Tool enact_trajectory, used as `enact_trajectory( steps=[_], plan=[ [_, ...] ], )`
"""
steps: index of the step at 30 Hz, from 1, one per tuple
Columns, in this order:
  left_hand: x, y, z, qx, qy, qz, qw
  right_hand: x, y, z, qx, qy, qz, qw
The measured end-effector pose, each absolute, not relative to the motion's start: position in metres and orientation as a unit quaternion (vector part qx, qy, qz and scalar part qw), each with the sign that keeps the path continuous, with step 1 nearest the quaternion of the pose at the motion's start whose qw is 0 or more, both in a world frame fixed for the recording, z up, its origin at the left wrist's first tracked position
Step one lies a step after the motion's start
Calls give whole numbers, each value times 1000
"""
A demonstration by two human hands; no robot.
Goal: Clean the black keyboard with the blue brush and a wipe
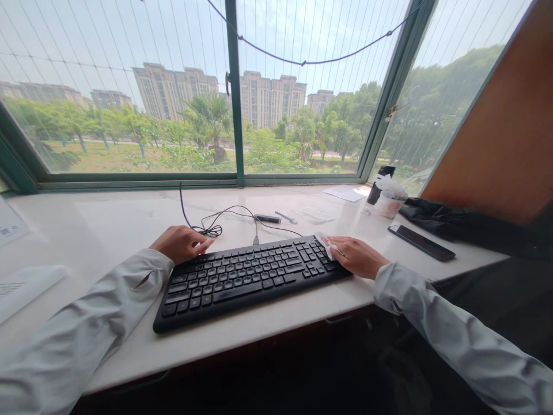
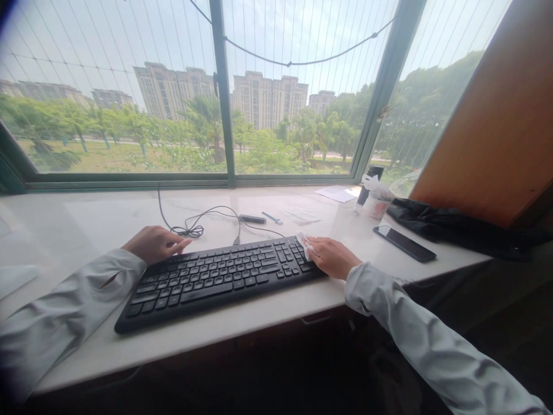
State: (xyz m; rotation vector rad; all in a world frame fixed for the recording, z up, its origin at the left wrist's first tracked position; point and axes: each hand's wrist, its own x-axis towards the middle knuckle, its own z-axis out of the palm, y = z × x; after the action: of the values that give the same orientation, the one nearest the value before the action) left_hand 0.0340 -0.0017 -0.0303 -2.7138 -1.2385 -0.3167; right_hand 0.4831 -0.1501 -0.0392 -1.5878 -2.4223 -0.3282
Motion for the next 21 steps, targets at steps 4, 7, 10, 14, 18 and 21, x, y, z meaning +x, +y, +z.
enact_trajectory(
  steps=[4,7,10,14,18,21],
  plan=[
    [34,-2,-30,-903,-409,-111,72,490,-160,-40,-521,-837,-114,123],
    [34,-2,-31,-902,-410,-116,69,491,-173,-42,-519,-836,-115,136],
    [34,0,-33,-902,-410,-119,66,490,-188,-44,-520,-835,-108,141],
    [33,3,-35,-902,-410,-111,70,490,-205,-46,-514,-838,-97,159],
    [33,4,-35,-898,-423,-105,66,494,-217,-47,-517,-834,-95,167],
    [32,4,-35,-896,-427,-105,60,500,-224,-47,-521,-832,-99,160]
  ],
)
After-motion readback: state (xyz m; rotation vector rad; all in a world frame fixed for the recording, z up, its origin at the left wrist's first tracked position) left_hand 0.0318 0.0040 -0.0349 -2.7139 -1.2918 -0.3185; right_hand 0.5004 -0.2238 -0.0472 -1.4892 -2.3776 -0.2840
